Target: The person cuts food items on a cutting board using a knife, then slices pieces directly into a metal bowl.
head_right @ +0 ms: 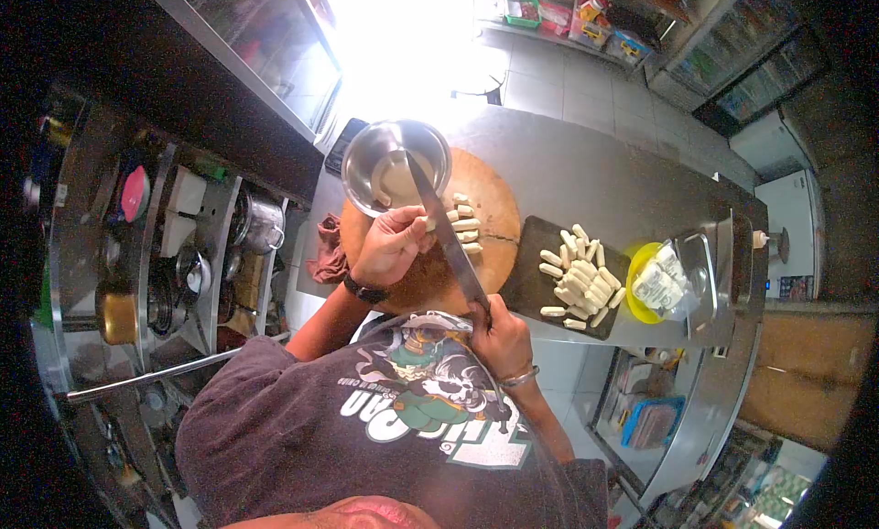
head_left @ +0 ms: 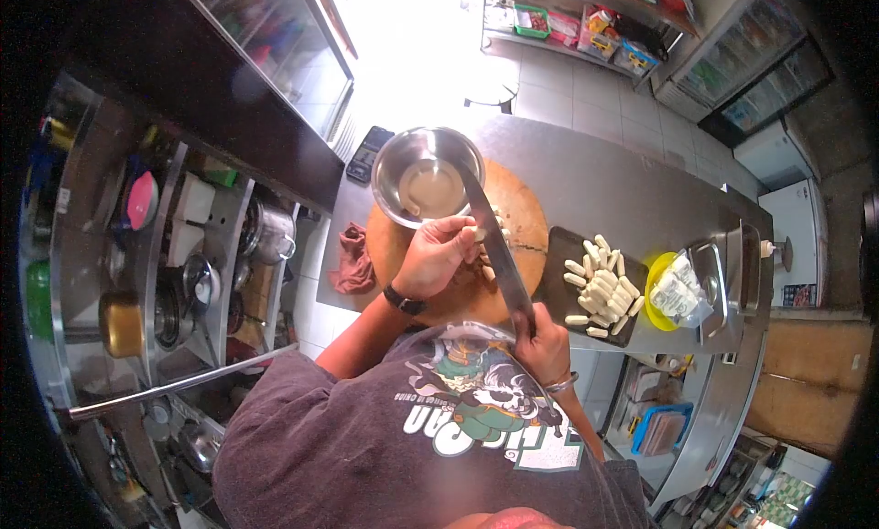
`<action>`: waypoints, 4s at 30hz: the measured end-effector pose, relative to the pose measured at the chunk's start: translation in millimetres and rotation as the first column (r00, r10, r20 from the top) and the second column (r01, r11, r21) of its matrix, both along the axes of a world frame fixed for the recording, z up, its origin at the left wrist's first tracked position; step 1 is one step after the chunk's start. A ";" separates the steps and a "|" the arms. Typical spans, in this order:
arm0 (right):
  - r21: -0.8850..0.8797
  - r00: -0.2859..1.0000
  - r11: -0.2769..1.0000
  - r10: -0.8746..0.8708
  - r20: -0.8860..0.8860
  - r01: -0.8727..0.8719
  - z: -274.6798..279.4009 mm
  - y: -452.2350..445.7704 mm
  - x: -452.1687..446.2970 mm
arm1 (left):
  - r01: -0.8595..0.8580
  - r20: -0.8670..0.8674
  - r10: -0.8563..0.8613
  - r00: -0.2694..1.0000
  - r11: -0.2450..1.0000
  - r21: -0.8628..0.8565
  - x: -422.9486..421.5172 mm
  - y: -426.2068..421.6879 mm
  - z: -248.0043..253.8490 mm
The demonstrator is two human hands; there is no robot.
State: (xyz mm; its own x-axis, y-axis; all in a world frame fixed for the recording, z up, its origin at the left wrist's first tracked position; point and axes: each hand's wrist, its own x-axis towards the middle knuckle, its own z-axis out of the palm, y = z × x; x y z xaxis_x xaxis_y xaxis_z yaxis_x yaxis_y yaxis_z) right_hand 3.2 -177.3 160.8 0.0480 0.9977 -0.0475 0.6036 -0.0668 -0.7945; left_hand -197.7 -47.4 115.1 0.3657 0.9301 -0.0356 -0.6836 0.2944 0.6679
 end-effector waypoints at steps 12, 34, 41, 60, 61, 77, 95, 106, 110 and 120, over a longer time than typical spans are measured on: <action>-0.003 1.000 1.000 0.027 0.006 -0.027 -0.1 6.5 -2.7 | 0.111 -0.193 -0.113 0.975 0.994 -0.020 1.1 -4.8 5.9; -0.005 0.991 0.994 -0.109 -0.073 0.109 -6.7 4.3 -1.1 | 0.488 -0.851 0.483 -0.208 0.805 0.338 -54.9 -33.0 -49.0; 0.031 0.997 0.997 -0.070 -0.036 0.072 -14.8 3.6 -0.1 | 0.514 -0.864 0.462 -0.199 0.800 0.310 -52.3 -49.6 -71.9; 0.004 1.000 1.000 -0.005 -0.005 0.005 1.4 4.3 -2.6 | -0.149 0.061 0.156 0.986 0.983 -0.105 -15.2 -4.4 14.0; 0.023 1.000 1.000 -0.003 0.000 0.003 0.5 4.3 -2.4 | -0.141 0.074 0.150 0.986 0.984 -0.111 -12.7 -3.5 13.0; 0.039 1.000 0.999 0.023 -0.002 -0.023 1.9 6.5 -4.0 | -0.140 0.078 0.143 0.987 0.989 -0.048 -4.1 -2.8 15.8; 0.078 1.000 0.997 -0.014 -0.012 0.015 -0.1 5.4 -6.6 | 0.107 -0.165 -0.103 0.981 0.994 0.012 -6.5 -15.2 15.7; -0.017 1.000 1.000 0.016 0.001 -0.016 0.5 3.9 -2.6 | -0.101 0.181 0.121 0.976 0.988 -0.116 -7.0 0.8 11.1; 0.064 0.999 0.998 0.023 -0.022 -0.022 -3.4 4.3 -3.7 | -0.063 0.231 0.083 0.969 0.994 -0.093 -8.6 2.3 12.4; 0.040 0.999 0.999 0.034 -0.028 -0.033 -1.3 4.2 -3.8 | -0.064 0.118 0.066 0.991 0.998 -0.020 -9.3 -1.5 8.7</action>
